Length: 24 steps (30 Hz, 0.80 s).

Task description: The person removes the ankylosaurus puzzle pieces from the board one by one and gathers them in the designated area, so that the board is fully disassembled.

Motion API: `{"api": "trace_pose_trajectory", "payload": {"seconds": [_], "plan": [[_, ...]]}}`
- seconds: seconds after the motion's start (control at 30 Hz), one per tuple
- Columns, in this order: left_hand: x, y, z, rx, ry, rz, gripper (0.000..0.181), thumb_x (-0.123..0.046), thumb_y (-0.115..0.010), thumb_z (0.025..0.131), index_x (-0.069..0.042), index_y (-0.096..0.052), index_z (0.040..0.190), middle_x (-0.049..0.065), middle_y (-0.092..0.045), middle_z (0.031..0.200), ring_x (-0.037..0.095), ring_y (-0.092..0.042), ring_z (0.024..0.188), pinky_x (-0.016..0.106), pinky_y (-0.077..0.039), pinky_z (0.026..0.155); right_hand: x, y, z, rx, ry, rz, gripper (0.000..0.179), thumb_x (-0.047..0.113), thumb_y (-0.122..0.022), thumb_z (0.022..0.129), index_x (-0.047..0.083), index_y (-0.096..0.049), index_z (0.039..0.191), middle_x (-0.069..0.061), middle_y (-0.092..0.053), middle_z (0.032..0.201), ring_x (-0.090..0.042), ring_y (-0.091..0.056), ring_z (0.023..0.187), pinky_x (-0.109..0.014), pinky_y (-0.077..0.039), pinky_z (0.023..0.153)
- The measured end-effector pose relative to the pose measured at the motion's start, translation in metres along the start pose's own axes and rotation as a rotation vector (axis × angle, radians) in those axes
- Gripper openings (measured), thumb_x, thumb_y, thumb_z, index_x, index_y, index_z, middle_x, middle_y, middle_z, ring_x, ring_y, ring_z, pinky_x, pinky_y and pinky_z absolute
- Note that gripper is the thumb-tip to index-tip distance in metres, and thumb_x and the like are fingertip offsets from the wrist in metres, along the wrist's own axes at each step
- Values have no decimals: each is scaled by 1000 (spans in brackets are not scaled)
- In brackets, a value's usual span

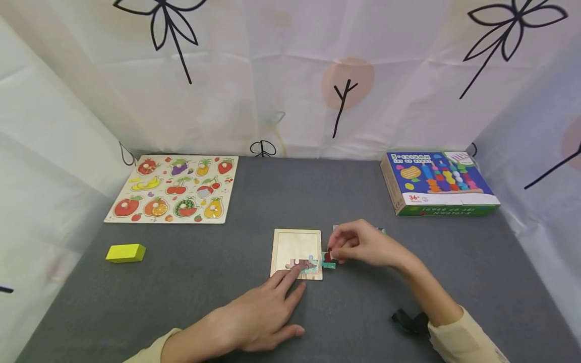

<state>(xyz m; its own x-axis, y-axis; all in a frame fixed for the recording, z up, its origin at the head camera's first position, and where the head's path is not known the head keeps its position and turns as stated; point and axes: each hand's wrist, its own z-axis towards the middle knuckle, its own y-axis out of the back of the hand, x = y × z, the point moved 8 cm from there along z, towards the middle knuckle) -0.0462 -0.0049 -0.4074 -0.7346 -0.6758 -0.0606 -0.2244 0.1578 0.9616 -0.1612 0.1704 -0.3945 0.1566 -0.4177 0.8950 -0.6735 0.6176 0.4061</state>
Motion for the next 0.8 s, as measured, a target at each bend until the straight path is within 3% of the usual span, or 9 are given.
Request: {"api": "trace_pose_trajectory", "payload": {"seconds": [0.47, 0.8], "plan": [[1, -1, 2, 20, -2, -25, 80, -72, -49, 106, -13, -52, 160, 14, -25, 180, 25, -34, 162, 35, -33, 133, -15, 0, -17, 14, -17, -83, 12, 3, -73, 101, -3, -75, 111, -10, -78, 95, -5, -70, 77, -24, -63, 71], [1, 0, 1, 17, -3, -19, 80, -72, -48, 106, -13, -52, 160, 14, -27, 179, 25, -34, 162, 35, -34, 133, -21, -1, -21, 5, -40, -75, 13, -1, -71, 100, -5, -75, 112, -11, -79, 96, -3, -71, 79, -25, -63, 71]]}}
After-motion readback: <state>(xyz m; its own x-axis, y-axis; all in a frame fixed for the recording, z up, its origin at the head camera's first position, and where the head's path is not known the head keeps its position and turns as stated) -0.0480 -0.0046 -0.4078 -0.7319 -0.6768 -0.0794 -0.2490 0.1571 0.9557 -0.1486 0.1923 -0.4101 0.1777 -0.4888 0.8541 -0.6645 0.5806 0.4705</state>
